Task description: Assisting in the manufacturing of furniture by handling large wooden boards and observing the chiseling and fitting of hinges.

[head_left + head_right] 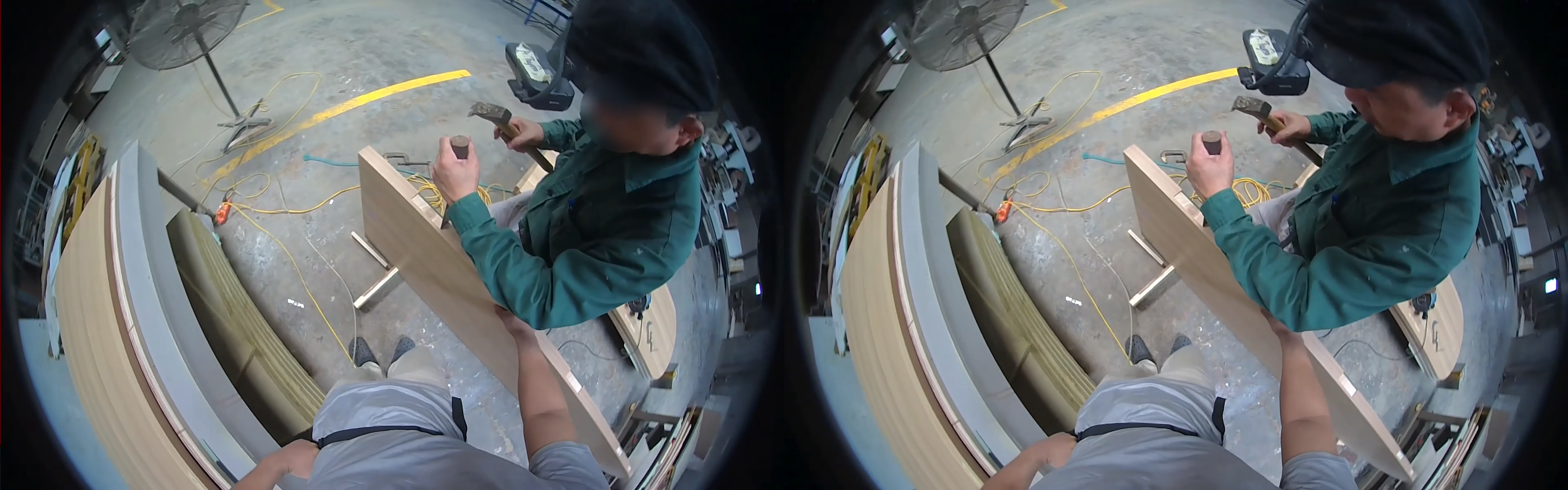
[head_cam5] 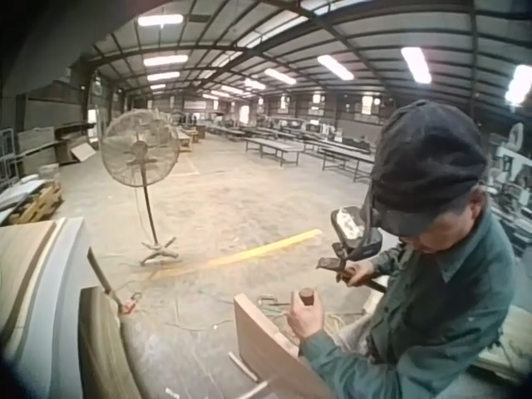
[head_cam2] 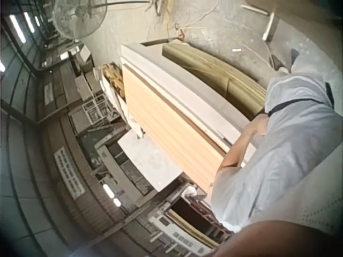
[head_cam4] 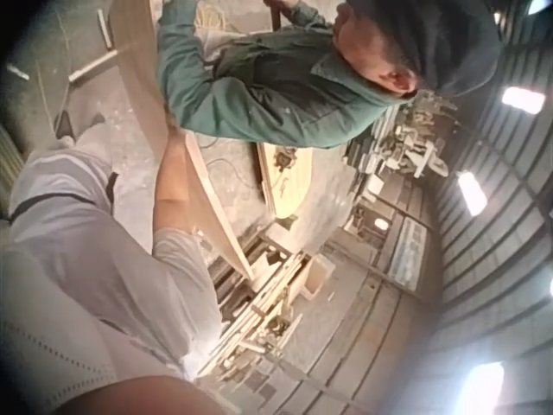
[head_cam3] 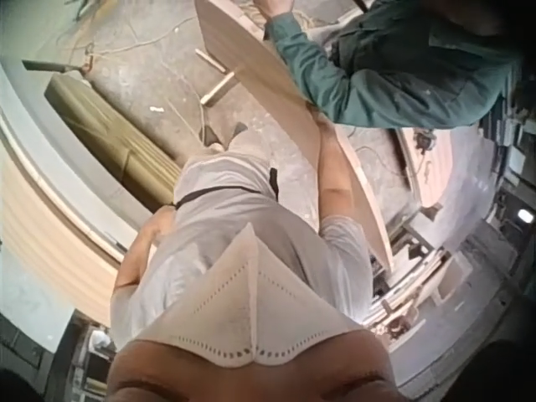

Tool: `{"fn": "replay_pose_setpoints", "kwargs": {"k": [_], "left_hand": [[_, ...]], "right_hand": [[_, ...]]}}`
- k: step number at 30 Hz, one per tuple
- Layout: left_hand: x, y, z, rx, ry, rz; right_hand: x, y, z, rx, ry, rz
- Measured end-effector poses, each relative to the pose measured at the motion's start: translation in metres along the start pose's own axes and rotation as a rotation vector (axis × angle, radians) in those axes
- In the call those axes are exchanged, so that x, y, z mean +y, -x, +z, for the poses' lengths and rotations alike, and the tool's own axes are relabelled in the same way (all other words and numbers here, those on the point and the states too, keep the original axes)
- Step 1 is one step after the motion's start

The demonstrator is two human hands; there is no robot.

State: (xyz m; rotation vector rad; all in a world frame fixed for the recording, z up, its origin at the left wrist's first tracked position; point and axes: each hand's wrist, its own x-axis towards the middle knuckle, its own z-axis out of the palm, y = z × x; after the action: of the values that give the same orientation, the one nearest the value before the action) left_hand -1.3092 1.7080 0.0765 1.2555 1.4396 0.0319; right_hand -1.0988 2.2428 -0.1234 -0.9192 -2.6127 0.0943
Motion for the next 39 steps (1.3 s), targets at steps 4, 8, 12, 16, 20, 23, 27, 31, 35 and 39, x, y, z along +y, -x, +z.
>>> {"fn": "replay_pose_setpoints", "kwargs": {"k": [4, 8, 12, 16, 20, 23, 27, 31, 35, 39], "left_hand": [[-0.010, 0.008, -0.022, -0.046, -0.054, 0.020], [-0.021, 0.009, -0.031, 0.011, 0.010, 0.075], [-0.034, 0.005, -0.032, -0.011, -0.059, 0.095], [-0.035, -0.004, -0.041, 0.028, -0.021, 0.087], [-0.038, -0.011, -0.049, -0.059, -0.105, 0.070], [-0.036, -0.013, -0.052, -0.062, -0.117, 0.095], [-0.031, -0.013, -0.057, -0.078, -0.119, 0.056], [-0.091, -0.015, -0.026, -0.040, 0.019, 0.057], [-0.160, -0.020, 0.001, -0.086, -0.049, 0.020], [-0.221, -0.016, 0.043, -0.039, 0.118, -0.048]], "right_hand": [[-0.006, -0.006, 0.011, -0.276, -0.035, 0.158], [-0.007, -0.013, 0.032, 0.628, -0.348, -0.072], [-0.005, -0.014, 0.028, 0.507, -0.331, -0.054], [-0.001, -0.029, 0.022, 0.407, -0.303, -0.053], [-0.007, -0.021, 0.015, 0.308, -0.273, -0.052], [0.001, -0.027, 0.006, 0.236, -0.242, -0.033], [-0.006, -0.033, 0.002, 0.163, -0.183, 0.032], [-0.009, -0.045, -0.005, 0.099, -0.136, 0.119], [0.002, -0.046, -0.018, 0.047, -0.120, 0.192], [-0.003, -0.045, -0.018, -0.009, -0.116, 0.244]]}}
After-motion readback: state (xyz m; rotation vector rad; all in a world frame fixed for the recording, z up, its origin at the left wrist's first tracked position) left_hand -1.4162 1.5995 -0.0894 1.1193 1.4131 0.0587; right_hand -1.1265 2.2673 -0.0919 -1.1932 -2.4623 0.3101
